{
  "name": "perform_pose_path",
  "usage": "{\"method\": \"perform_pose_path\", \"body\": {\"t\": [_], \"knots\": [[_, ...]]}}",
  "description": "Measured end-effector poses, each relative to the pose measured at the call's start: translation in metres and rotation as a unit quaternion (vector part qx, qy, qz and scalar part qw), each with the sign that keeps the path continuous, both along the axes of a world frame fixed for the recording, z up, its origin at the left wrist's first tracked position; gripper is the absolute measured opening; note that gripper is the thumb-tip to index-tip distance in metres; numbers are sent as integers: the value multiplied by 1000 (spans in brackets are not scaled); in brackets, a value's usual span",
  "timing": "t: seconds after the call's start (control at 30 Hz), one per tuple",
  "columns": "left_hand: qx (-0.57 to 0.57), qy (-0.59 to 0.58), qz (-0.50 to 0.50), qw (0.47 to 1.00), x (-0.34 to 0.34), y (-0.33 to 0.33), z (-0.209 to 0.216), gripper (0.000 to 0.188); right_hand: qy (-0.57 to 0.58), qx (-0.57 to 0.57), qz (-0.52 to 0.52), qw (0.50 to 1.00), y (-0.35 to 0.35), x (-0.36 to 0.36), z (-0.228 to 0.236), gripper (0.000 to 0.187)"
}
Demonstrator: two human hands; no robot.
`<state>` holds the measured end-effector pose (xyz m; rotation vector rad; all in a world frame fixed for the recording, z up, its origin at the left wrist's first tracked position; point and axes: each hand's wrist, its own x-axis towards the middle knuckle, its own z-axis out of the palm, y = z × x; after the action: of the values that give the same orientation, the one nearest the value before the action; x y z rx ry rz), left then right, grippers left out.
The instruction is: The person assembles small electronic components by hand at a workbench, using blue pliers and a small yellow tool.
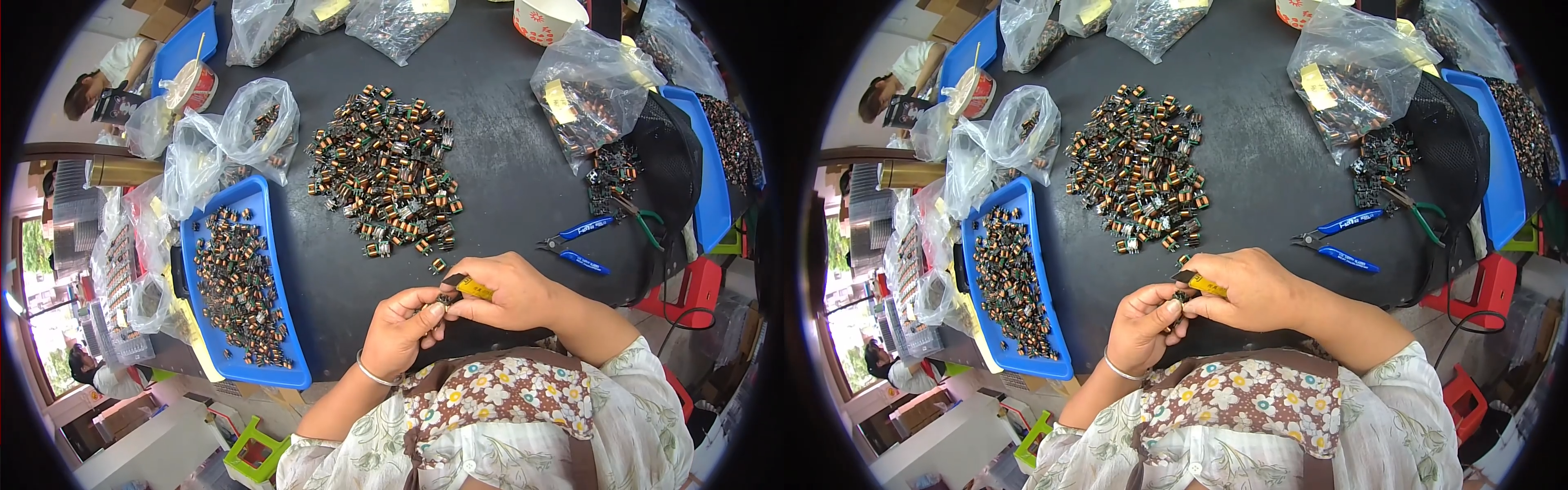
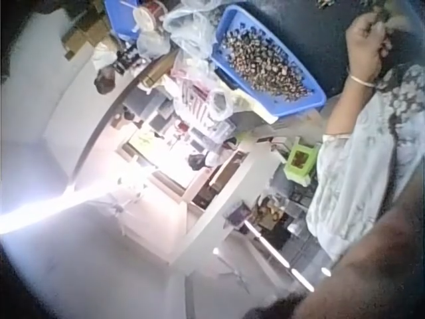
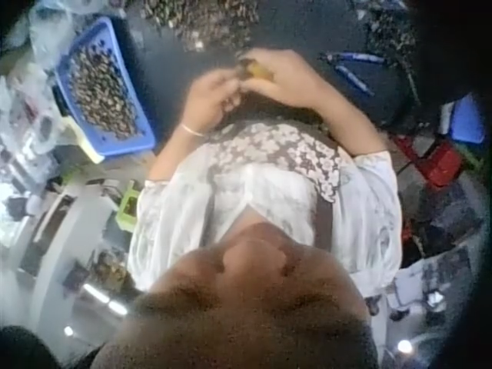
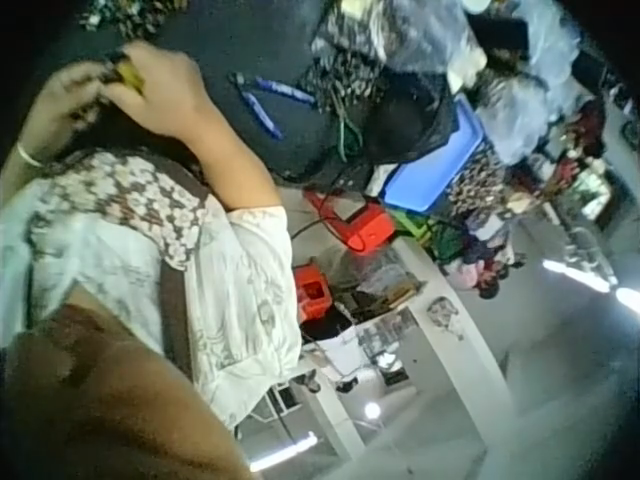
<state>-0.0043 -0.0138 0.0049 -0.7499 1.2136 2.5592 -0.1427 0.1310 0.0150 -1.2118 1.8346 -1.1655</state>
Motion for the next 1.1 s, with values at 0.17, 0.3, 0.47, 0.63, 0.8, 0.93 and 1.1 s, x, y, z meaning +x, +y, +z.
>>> {"method": "perform_pose_path", "body": {"t": [0.17,0.3,0.47,0.63,0.8,0.93,1.1], "knots": [[17,-1,0,1000,0,0,1,23,2,-13,-8,1000,0,0,1,23],[-11,-9,9,1000,0,0,4,19,58,-3,-25,998,2,-2,6,18],[-62,-16,19,998,1,-1,4,17,118,11,-3,993,3,1,3,13],[-122,-5,27,992,-1,0,7,17,162,12,-6,987,3,3,2,8],[-167,-1,22,986,-3,2,11,16,185,17,-7,983,3,5,4,9],[-231,15,27,972,-3,6,9,15,184,48,6,982,2,7,6,11],[-243,27,19,969,0,6,5,15,131,83,57,986,3,1,11,16]]}}
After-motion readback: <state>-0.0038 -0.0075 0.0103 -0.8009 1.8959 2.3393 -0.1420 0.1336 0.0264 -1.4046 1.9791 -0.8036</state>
